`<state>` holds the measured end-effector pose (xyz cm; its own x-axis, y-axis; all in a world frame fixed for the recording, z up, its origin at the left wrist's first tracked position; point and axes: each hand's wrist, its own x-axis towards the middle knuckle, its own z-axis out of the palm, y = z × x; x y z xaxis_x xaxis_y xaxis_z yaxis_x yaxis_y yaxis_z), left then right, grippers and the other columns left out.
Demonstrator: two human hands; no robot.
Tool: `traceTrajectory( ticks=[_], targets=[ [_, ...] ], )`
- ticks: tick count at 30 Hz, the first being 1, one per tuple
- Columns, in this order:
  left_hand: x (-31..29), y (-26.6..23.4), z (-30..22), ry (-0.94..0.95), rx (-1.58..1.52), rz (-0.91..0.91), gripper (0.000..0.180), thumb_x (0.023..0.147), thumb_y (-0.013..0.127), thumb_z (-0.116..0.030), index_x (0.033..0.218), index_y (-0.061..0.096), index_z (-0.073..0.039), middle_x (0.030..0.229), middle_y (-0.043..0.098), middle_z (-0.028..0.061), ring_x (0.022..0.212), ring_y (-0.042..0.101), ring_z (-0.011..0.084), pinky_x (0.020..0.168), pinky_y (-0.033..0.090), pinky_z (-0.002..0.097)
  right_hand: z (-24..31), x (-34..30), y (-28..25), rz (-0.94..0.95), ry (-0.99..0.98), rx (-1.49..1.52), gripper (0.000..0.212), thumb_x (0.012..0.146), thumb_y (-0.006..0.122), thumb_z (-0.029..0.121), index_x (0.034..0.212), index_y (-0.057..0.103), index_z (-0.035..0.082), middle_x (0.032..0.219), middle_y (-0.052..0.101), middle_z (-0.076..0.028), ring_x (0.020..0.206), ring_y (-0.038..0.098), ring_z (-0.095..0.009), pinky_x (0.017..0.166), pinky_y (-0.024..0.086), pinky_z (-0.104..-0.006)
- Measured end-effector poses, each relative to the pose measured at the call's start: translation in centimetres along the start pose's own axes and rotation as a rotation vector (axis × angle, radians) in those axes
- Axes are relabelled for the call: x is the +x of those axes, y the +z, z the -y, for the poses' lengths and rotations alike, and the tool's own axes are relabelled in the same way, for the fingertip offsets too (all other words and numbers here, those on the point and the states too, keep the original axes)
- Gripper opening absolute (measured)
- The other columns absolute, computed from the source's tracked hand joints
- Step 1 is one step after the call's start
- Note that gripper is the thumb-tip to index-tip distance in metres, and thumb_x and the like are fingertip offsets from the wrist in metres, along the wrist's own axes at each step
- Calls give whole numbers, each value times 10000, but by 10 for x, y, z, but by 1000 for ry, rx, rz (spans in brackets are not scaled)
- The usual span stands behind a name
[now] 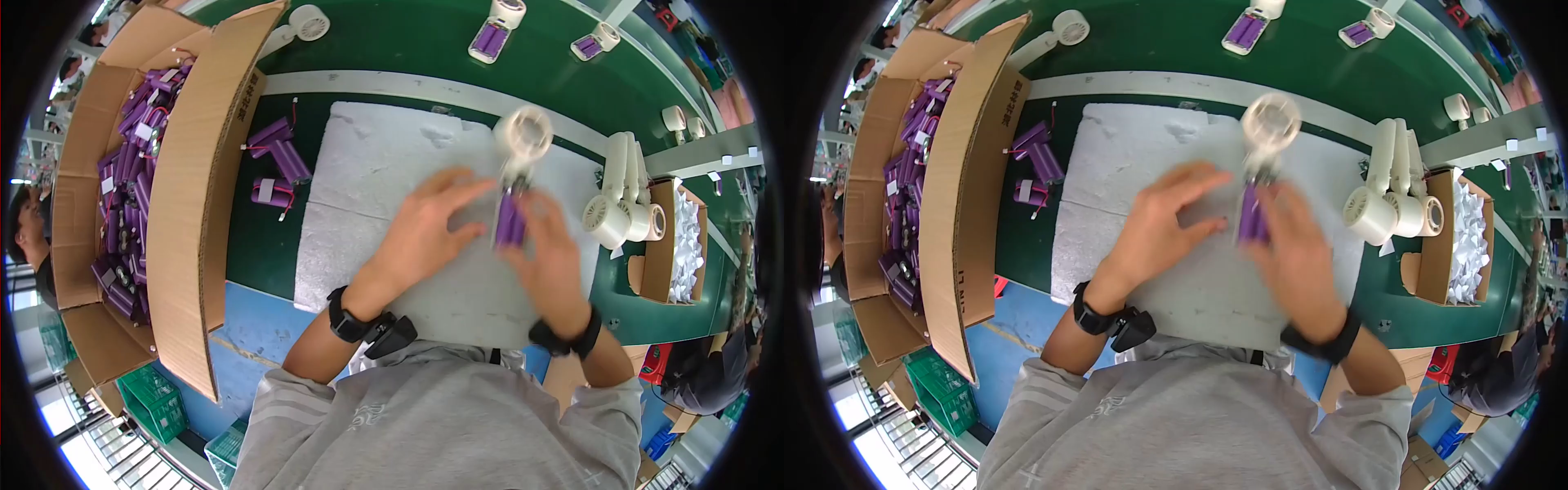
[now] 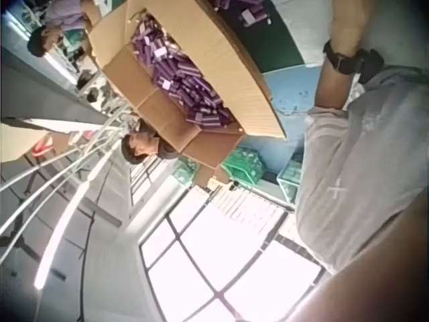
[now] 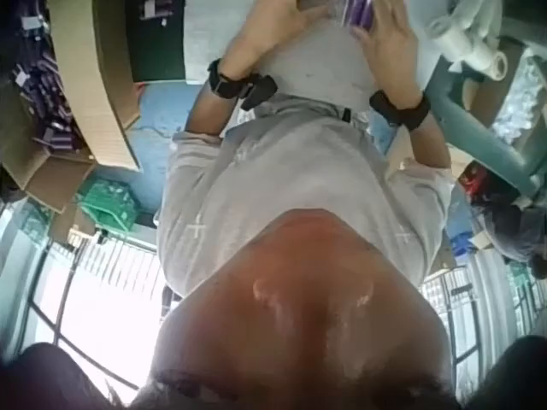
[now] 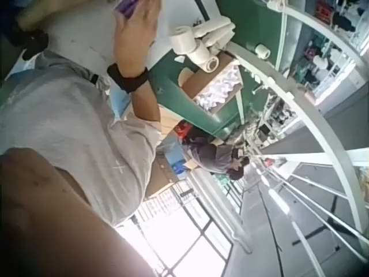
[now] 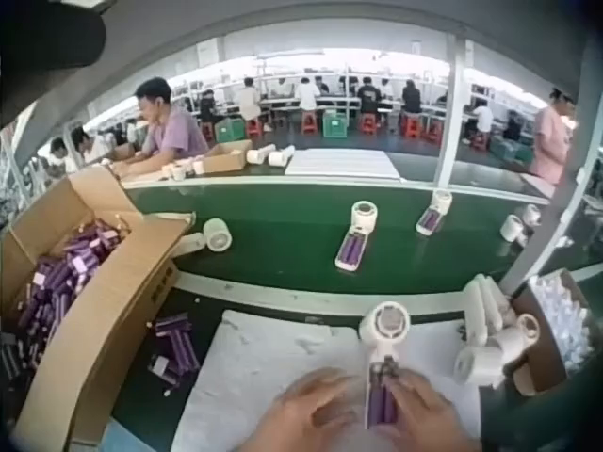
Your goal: Assembling circuit boards and batteries into hair dryer housings on an assembly line.
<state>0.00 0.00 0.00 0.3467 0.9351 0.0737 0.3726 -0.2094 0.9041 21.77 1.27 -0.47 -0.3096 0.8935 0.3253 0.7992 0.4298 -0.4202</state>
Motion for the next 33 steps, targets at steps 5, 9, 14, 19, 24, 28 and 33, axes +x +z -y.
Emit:
traceTrajectory(
  ticks=[5, 9, 14, 19, 24, 28, 33],
  targets=[
    [-2, -45, 13, 41, 427, -535, 450, 724, 779, -97, 1158, 662, -112, 1206, 602, 168, 1076, 575, 332, 931, 466, 412, 9, 41, -5, -154, 103, -101, 618, 748, 713, 8, 1323, 487, 35, 1391, 446, -196, 1213, 498, -407, 948, 480, -414],
    [-18, -105, 18, -192, 802, -697, 413, 766, 749, -178, 1167, 659, -146, 1226, 586, 160, 1059, 570, 351, 893, 475, 429, 15, 16, -10, -8, 26, 88, 545, 766, 698, 26, 1281, 519, 47, 1356, 484, -176, 1189, 512, -394, 948, 477, -402],
    [-20, -130, 48, -616, 856, -637, 335, 849, 666, -246, 1170, 659, -149, 1080, 665, 162, 988, 637, 360, 873, 492, 460, 13, -3, 5, 132, -141, 110, 456, 782, 680, 28, 1220, 563, 64, 1289, 537, -148, 1138, 551, -340, 939, 475, -352],
    [-21, -135, 39, -361, 721, -677, 361, 869, 648, -184, 1224, 626, -120, 977, 707, 162, 930, 680, 321, 846, 515, 430, 7, -6, 7, 61, -11, 422, 433, 818, 673, 47, 1232, 548, 61, 1254, 562, -119, 1109, 574, -278, 921, 476, -343],
    [-18, -67, -45, -52, -29, -382, 456, 860, 684, -74, 1301, 568, -69, 1035, 690, 121, 920, 651, 145, 803, 513, 295, 16, -7, 9, 150, 220, 1239, 429, 862, 660, 81, 1268, 518, 73, 1169, 571, -103, 1036, 583, -185, 852, 478, -316],
    [13, -64, -54, 99, -273, -41, 482, 856, 706, -115, 1311, 557, -65, 1081, 664, 131, 941, 632, 145, 819, 512, 310, 11, -3, 2, 79, 285, 1449, 440, 867, 661, 90, 1278, 504, 76, 1009, 579, -63, 816, 572, -109, 685, 462, -257],
    [126, -152, 58, 182, 754, -675, 439, 806, 693, -172, 1221, 608, -55, 1120, 659, 159, 1054, 623, 337, 908, 484, 441, 10, -3, 1, 146, 409, 1161, 454, 851, 681, 89, 1270, 506, 75, 844, 541, -7, 604, 452, -46, 514, 360, -211]
  ],
)
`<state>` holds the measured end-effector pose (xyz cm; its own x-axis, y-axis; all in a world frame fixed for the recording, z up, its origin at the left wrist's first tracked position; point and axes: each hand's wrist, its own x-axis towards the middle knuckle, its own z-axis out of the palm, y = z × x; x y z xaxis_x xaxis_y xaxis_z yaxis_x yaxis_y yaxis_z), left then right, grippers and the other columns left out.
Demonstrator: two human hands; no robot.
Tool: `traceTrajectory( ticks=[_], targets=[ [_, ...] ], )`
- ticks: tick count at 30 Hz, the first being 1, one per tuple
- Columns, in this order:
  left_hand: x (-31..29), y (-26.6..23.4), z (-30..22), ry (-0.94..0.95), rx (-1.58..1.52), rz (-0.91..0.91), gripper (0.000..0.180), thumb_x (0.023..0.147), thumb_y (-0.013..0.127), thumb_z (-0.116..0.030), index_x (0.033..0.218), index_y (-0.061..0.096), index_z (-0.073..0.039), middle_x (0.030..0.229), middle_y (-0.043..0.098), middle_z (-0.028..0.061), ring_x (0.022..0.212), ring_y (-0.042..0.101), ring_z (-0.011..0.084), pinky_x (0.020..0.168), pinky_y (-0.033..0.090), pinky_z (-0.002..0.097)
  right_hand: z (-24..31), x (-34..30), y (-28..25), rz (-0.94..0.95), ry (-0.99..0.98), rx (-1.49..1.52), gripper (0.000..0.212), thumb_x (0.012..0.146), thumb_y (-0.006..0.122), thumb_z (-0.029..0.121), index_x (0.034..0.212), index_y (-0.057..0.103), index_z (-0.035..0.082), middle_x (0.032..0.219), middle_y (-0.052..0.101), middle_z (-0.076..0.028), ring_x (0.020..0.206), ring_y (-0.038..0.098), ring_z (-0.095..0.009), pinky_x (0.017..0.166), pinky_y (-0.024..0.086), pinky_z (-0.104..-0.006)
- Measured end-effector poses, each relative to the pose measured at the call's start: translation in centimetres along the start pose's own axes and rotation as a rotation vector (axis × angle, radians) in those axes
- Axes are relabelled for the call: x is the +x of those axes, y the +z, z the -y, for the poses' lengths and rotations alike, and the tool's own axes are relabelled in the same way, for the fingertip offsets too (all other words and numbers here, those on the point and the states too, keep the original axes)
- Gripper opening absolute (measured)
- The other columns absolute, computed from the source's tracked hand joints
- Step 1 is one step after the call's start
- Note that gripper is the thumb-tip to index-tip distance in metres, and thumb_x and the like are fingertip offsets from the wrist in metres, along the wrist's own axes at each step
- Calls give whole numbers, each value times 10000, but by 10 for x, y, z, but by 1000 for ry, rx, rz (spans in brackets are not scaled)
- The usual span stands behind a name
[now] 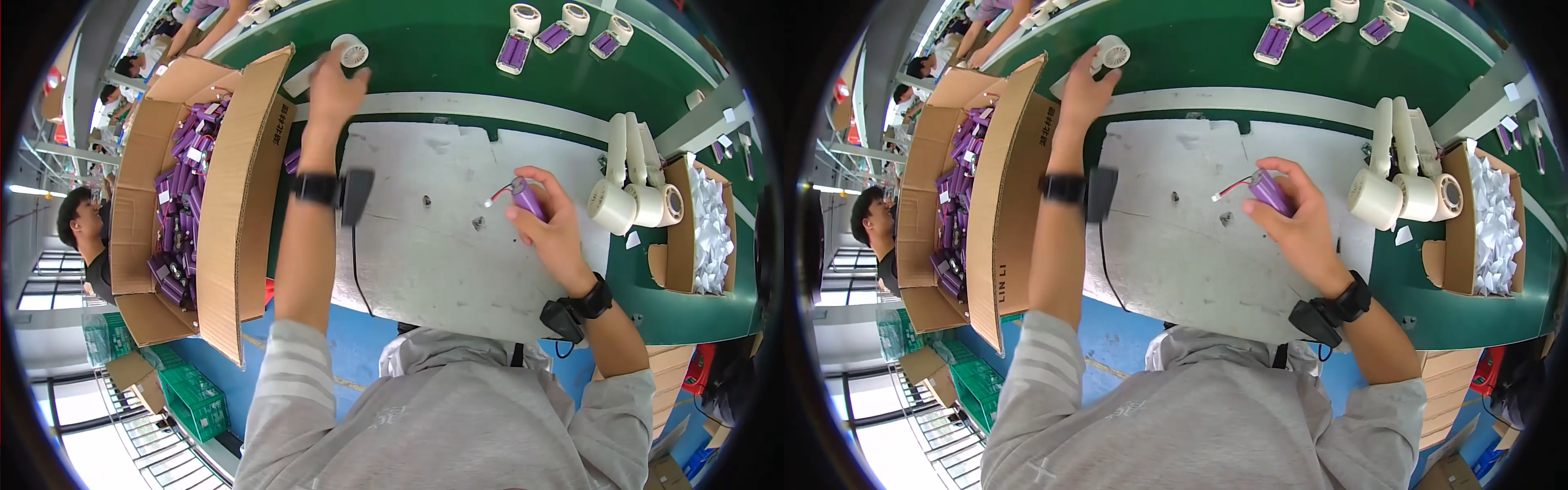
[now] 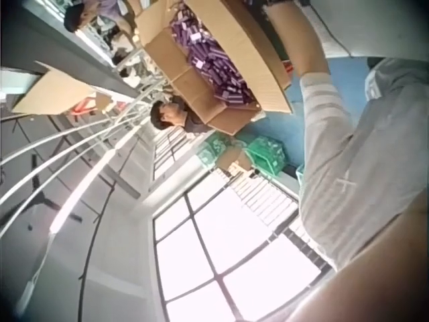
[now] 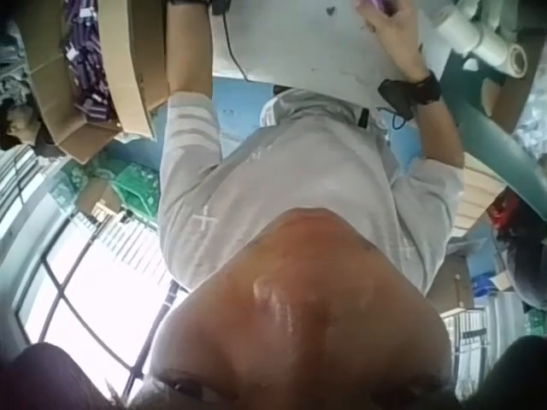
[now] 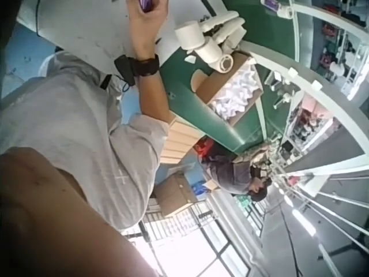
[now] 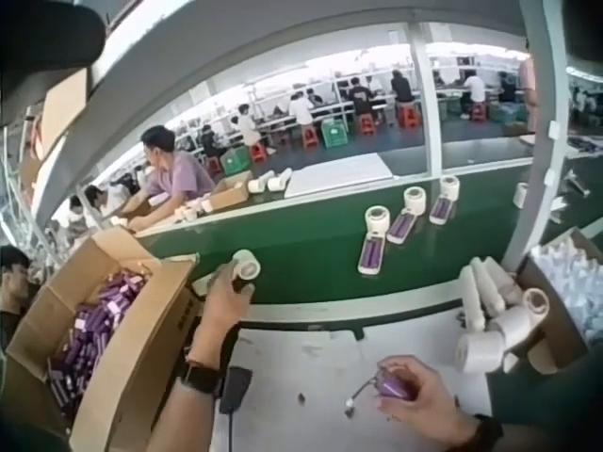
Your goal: Assembling circuit boards and batteries into hair dryer housings on an assembly line.
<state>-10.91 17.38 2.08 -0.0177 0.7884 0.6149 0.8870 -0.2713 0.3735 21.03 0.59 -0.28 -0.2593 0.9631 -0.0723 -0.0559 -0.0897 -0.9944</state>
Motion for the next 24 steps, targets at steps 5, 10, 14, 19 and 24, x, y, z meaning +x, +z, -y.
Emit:
traceTrajectory(
  ticks=[5, 10, 14, 19, 24],
  targets=[
    [11, 31, 66, -171, 593, -129, 327, 786, 649, -179, 1101, 661, -93, 1118, 656, 183, 1108, 584, 382, 1005, 348, 565, -11, 4, 3, 29, -71, -21, 448, 845, 686, 86, 1256, 508, 68, 810, 542, -1, 600, 449, -38, 499, 351, -207],
    [25, 5, 30, -442, 428, 415, 273, 766, 642, -158, 1017, 685, -62, 1097, 648, 215, 1054, 594, 406, 904, 459, 494, -7, 2, 4, 12, -44, 1, 387, 868, 659, 93, 1226, 516, 65, 799, 555, -5, 601, 471, -52, 509, 359, -206],
    [6, -9, -31, -327, 165, 476, 229, 763, 623, -112, 962, 681, -14, 1061, 628, 251, 1002, 588, 432, 835, 503, 444, -11, 1, -5, -16, 32, 206, 272, 904, 624, 122, 1151, 526, 62, 811, 573, -16, 604, 494, -71, 522, 380, -209],
    [-94, -30, -139, 151, -75, 276, 363, 714, 600, 73, 1076, 575, 57, 1139, 551, 283, 1094, 534, 437, 925, 467, 454, -8, 1, 0, 17, 28, 174, 176, 924, 601, 142, 1056, 515, 64, 815, 590, -24, 610, 517, -78, 533, 402, -215],
    [-156, -25, -189, 154, -238, 436, 397, 731, 635, 60, 1115, 532, 48, 1280, 491, 257, 1218, 465, 425, 1002, 422, 455, -4, 2, 2, -137, -113, -128, 182, 891, 651, 110, 999, 514, 56, 814, 592, -13, 631, 531, -54, 543, 423, -207]
  ],
)
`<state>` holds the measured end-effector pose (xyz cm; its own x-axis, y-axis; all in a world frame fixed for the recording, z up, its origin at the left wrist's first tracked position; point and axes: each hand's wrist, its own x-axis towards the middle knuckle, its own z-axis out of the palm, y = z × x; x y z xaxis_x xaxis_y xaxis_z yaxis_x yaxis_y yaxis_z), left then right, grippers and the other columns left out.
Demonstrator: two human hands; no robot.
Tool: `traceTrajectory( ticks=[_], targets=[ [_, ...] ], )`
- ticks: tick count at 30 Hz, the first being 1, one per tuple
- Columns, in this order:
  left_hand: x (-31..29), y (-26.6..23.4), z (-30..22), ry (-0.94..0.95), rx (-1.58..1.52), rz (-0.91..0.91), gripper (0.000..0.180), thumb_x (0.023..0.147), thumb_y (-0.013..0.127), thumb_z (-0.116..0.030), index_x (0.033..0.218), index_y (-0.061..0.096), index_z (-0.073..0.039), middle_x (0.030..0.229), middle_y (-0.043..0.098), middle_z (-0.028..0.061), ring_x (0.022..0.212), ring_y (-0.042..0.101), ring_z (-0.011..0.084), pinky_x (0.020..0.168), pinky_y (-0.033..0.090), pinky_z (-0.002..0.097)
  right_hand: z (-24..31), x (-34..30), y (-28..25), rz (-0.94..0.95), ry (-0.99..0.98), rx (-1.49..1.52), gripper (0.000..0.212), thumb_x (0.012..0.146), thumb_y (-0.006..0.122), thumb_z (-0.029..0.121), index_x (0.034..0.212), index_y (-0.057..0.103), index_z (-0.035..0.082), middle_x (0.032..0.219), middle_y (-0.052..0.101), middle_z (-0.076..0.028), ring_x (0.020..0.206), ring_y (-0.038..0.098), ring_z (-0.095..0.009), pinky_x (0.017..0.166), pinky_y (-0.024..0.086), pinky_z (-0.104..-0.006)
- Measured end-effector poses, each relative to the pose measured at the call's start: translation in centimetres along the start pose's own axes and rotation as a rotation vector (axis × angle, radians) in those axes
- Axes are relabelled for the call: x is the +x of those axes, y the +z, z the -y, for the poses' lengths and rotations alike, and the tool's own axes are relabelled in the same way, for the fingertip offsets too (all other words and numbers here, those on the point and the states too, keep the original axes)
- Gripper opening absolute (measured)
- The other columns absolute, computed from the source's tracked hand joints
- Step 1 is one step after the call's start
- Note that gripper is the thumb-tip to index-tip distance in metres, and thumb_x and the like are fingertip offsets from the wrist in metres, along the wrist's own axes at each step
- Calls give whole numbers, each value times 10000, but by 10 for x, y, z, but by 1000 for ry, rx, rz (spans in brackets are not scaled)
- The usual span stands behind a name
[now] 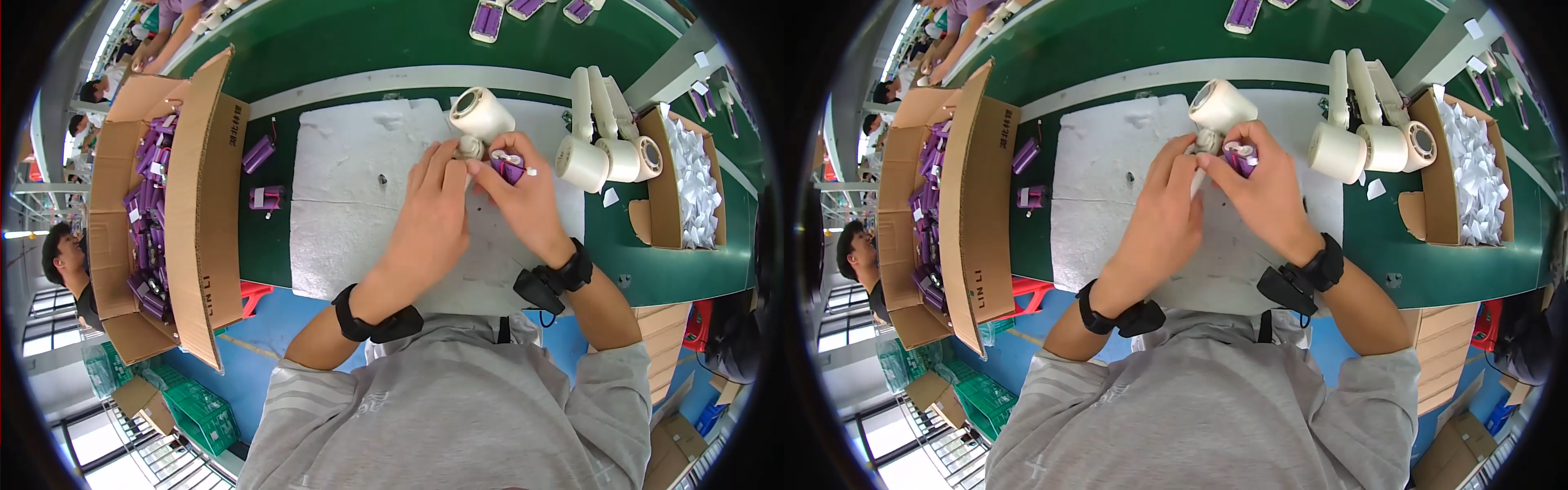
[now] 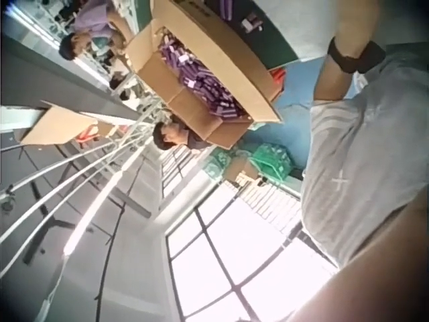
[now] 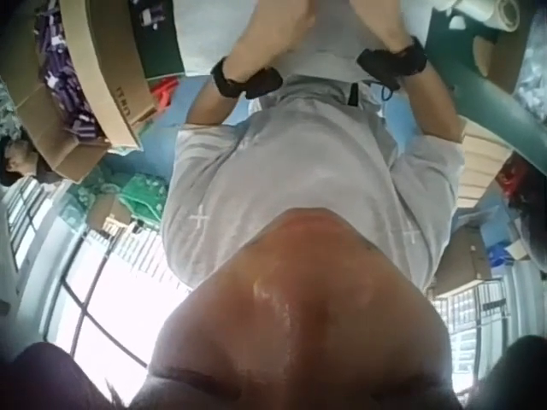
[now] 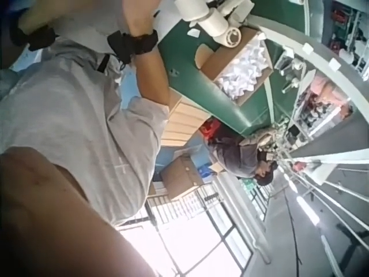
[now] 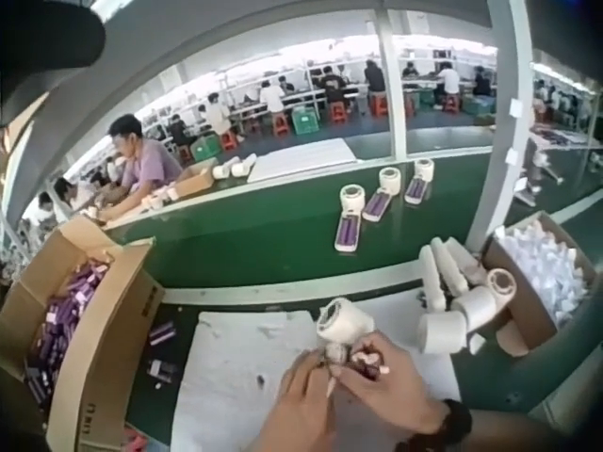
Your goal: Assembling circuit boards and batteries into hair dryer housings on an assembly line.
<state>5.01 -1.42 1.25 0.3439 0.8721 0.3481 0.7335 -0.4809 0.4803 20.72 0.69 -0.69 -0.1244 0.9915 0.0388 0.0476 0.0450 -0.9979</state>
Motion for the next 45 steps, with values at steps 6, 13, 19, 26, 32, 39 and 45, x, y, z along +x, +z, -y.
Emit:
traceTrajectory(
  ticks=[6, 13, 19, 26, 32, 39, 45],
  targets=[
    [7, -12, 34, 17, -482, 216, 388, 750, 720, -19, 1105, 565, -31, 1277, 520, 200, 1220, 474, 386, 988, 435, 433, -1, 4, -12, 35, 41, -99, 206, 841, 683, 55, 968, 522, 42, 815, 585, -6, 648, 530, -36, 549, 437, -198],
    [9, -9, 55, -154, -582, 192, 264, 754, 740, -16, 994, 631, -41, 1113, 626, 109, 974, 615, 280, 823, 510, 334, 3, 9, -17, 101, 151, -137, 189, 805, 630, 2, 957, 523, 36, 791, 557, -17, 664, 527, -49, 563, 442, -219],
    [4, -3, 55, -129, -628, 118, 178, 768, 719, 17, 926, 644, -19, 948, 667, 90, 755, 647, 214, 695, 528, 285, 10, 1, -10, 29, -201, -480, 250, 737, 680, -44, 921, 529, 33, 810, 580, -38, 743, 576, -106, 605, 454, -249],
    [0, 3, 52, -223, -834, 155, 145, 839, 683, -15, 971, 622, -10, 857, 683, 95, 734, 671, 194, 688, 534, 289, 3, 2, 0, 126, -556, -677, 304, 678, 749, -76, 876, 544, 31, 861, 646, -74, 810, 617, -202, 661, 496, -304],
    [0, 3, 53, -251, -848, 180, 158, 863, 664, -17, 1015, 620, -8, 867, 692, 99, 759, 680, 175, 697, 536, 285, 1, -1, -4, 123, -456, -612, 245, 732, 748, -40, 888, 573, 31, 865, 651, -85, 773, 636, -220, 667, 508, -309],
    [3, -7, 48, -461, -994, 337, 243, 900, 631, -5, 1141, 609, -2, 996, 671, 54, 939, 631, 106, 824, 523, 257, 4, -3, -2, 127, -374, -557, 215, 767, 737, -23, 909, 585, 32, 854, 639, -81, 744, 645, -199, 658, 504, -289],
    [-1, -3, 51, -440, -1081, 301, 268, 841, 648, 24, 1105, 646, -22, 993, 668, 81, 883, 645, 127, 768, 530, 261, 5, -4, -1, 159, -348, -552, 234, 751, 728, -48, 914, 579, 27, 860, 616, -86, 740, 634, -189, 654, 497, -275]
  ],
)
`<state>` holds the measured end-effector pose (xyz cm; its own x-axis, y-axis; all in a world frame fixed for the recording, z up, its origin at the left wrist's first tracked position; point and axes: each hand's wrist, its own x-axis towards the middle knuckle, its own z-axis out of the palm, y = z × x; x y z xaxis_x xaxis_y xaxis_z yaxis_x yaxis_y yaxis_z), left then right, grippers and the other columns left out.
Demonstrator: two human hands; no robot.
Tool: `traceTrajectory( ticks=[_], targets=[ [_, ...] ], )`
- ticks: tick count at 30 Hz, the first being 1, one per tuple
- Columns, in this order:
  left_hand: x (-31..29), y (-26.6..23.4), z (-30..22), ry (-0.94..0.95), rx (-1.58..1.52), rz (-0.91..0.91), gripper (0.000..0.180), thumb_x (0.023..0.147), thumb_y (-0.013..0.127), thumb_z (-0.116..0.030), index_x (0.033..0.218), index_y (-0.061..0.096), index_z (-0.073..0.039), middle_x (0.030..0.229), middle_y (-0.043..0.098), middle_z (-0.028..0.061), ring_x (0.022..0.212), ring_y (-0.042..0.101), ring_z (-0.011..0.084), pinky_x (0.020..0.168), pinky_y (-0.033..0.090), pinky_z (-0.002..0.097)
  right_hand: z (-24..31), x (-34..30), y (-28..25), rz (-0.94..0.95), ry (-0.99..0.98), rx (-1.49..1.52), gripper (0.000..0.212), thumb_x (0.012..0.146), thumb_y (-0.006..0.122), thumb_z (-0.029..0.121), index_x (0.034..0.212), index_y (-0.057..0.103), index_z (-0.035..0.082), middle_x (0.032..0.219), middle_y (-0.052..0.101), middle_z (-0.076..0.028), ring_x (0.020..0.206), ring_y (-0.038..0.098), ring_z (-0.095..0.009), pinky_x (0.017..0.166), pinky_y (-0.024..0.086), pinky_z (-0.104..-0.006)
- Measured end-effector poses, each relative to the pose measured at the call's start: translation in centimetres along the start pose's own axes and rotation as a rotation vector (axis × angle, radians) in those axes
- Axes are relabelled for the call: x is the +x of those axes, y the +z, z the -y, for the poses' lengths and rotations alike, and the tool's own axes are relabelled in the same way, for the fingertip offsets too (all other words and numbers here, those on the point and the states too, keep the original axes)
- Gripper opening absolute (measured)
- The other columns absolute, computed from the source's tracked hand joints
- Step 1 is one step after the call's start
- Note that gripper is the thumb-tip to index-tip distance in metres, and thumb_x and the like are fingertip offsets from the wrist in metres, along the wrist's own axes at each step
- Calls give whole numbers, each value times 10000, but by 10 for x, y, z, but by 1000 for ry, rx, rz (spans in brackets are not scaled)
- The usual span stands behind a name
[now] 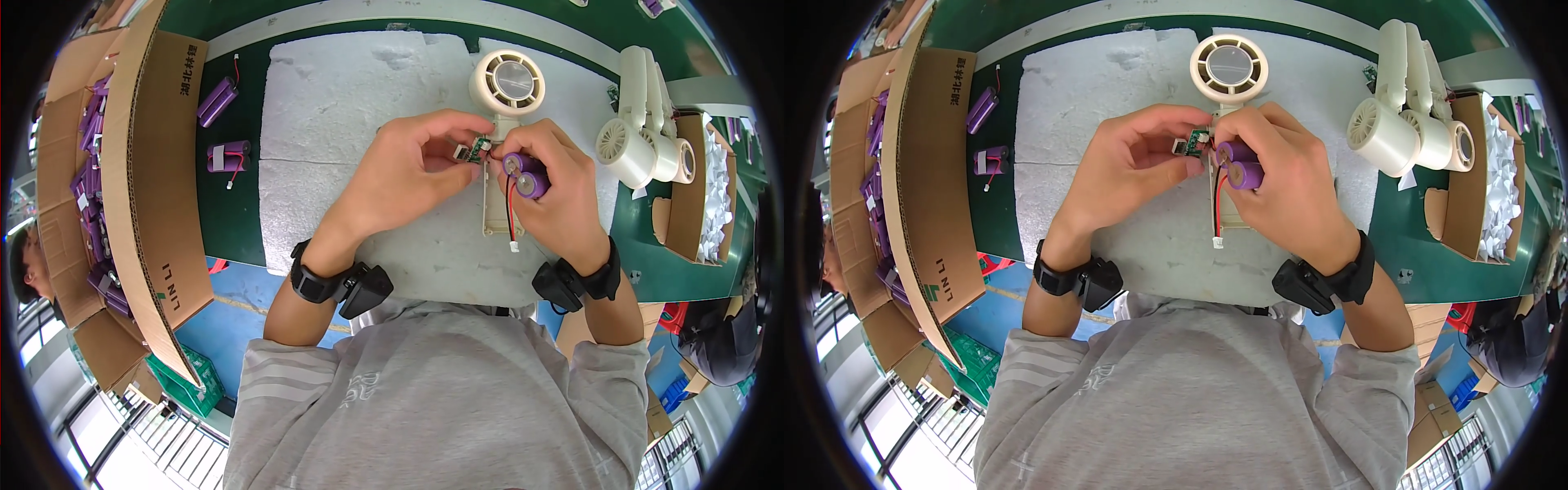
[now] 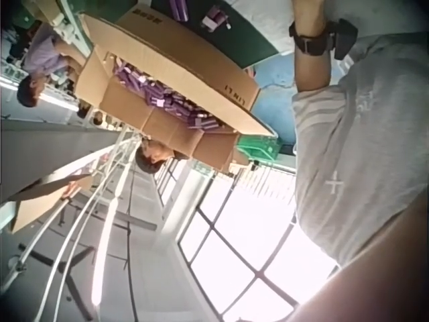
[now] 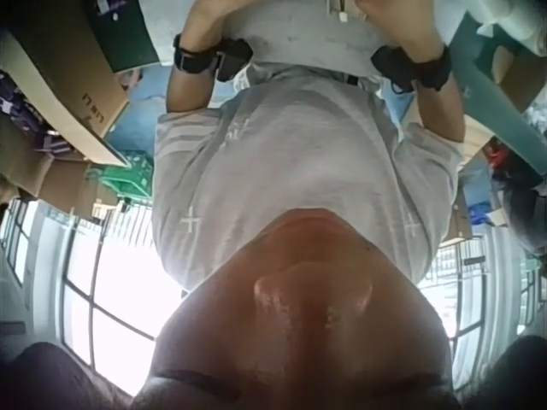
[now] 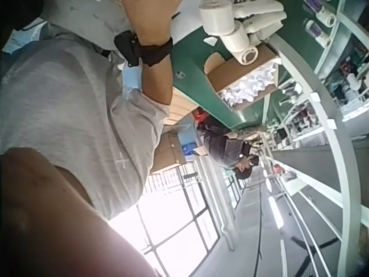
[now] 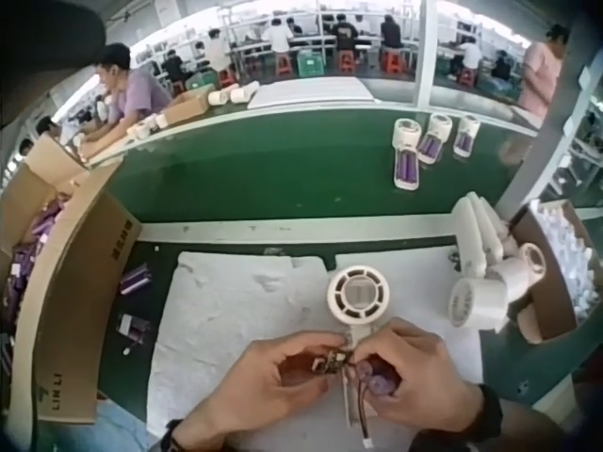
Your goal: Assembling circuit boards and batteries into hair dryer housings on an assembly line.
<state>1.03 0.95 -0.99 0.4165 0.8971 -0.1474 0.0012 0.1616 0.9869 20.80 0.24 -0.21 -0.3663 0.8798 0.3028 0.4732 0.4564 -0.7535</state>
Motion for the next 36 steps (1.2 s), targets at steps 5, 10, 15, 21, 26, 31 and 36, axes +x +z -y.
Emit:
traceTrajectory(
  ticks=[5, 10, 15, 21, 26, 31, 36],
  targets=[
    [3, -10, 4, 326, 374, -5, 276, 759, 634, 78, 988, 708, -56, 954, 665, 108, 792, 650, 182, 695, 515, 269, 4, 2, -1, 17, -18, -32, 261, 723, 713, -79, 917, 574, 24, 856, 602, -89, 714, 618, -192, 639, 491, -277],
    [6, -6, 8, 454, 474, -142, 263, 721, 620, 92, 903, 721, -69, 946, 655, 120, 755, 631, 225, 661, 500, 282, 5, 1, 0, 15, -50, -73, 280, 699, 702, -97, 915, 575, 27, 836, 586, -89, 686, 596, -199, 612, 479, -290],
    [0, 1, 0, 174, 288, -32, 223, 753, 609, 91, 927, 686, -23, 951, 656, 95, 776, 629, 172, 692, 517, 270, 5, 0, 0, 32, -58, -107, 274, 703, 704, -92, 913, 576, 30, 830, 580, -92, 678, 588, -208, 599, 474, -298],
    [1, 6, -2, 65, -10, -29, 256, 814, 532, 156, 1024, 615, 35, 1028, 621, 61, 954, 599, 124, 863, 512, 279, 4, 0, 2, 27, -26, -83, 270, 702, 710, -83, 908, 572, 26, 828, 579, -93, 676, 587, -213, 601, 476, -301],
    [0, 0, 1, 147, 74, 67, 236, 811, 553, 156, 996, 621, 26, 1019, 621, 56, 959, 597, 128, 863, 505, 275, 4, -1, 3, 8, 15, -50, 252, 719, 709, -79, 902, 567, 20, 829, 578, -86, 680, 587, -202, 617, 482, -293],
    [4, 2, 9, 157, 108, 47, 172, 797, 615, 110, 928, 631, 0, 946, 628, 34, 859, 580, 104, 765, 485, 254, -1, -1, -5, 33, 20, 37, 226, 768, 696, -56, 945, 583, 27, 831, 569, -74, 688, 569, -178, 636, 474, -271],
    [5, 3, 16, 162, 105, -51, 113, 766, 665, 37, 858, 649, -26, 821, 637, 2, 670, 551, 63, 588, 454, 216, 7, 0, -16, -77, 277, 215, 203, 830, 664, -7, 1019, 610, 45, 849, 538, -66, 690, 522, -166, 628, 437, -254]
  ],
)
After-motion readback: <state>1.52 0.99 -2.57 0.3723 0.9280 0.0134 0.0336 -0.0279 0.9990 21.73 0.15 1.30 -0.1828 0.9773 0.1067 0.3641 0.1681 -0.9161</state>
